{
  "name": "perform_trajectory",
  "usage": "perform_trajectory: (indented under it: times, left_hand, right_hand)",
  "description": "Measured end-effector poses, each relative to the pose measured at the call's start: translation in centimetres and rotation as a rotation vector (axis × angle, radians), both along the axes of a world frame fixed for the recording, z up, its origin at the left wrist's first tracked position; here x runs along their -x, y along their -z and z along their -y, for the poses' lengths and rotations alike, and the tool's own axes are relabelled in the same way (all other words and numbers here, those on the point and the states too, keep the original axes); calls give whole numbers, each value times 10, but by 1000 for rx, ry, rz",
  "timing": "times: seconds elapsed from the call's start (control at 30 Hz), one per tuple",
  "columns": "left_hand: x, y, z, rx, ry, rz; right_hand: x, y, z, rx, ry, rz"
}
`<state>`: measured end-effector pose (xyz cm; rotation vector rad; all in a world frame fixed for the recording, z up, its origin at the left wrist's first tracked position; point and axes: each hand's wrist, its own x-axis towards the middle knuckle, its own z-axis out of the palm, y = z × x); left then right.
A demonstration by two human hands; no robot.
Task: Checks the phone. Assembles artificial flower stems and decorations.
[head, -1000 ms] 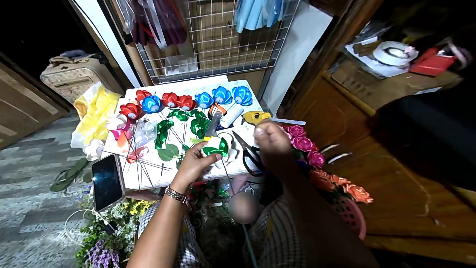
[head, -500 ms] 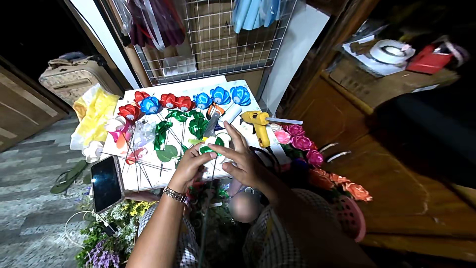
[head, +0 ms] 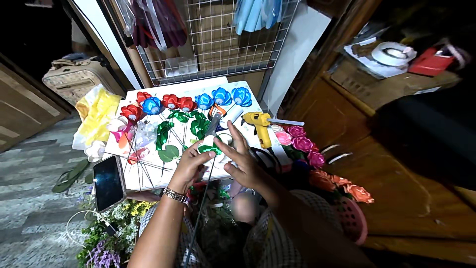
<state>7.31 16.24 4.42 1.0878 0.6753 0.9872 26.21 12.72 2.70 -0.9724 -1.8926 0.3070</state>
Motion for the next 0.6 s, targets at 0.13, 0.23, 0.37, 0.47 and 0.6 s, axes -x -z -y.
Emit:
perform_trajectory:
  times: [0.13, 0.23, 0.37, 0.47, 0.6]
  left_hand:
    - [5, -4, -3, -1, -117, -25]
    - [15, -5, -9, -21, -197, -25]
    - [25, -6, -11, -28, -281, -4]
    - [30, -6, -14, -8, -314, 32]
    - [30, -6, -15, 1, -333, 47]
  right_hand:
    - [-6, -19, 10, 9, 30, -172]
    - [-9, -25, 16, 162, 29, -256]
    - [-10, -27, 17, 369, -109, -503]
    - [-12, -28, 15, 523, -236, -729]
    - [-13, -32, 15, 605, -218, -760]
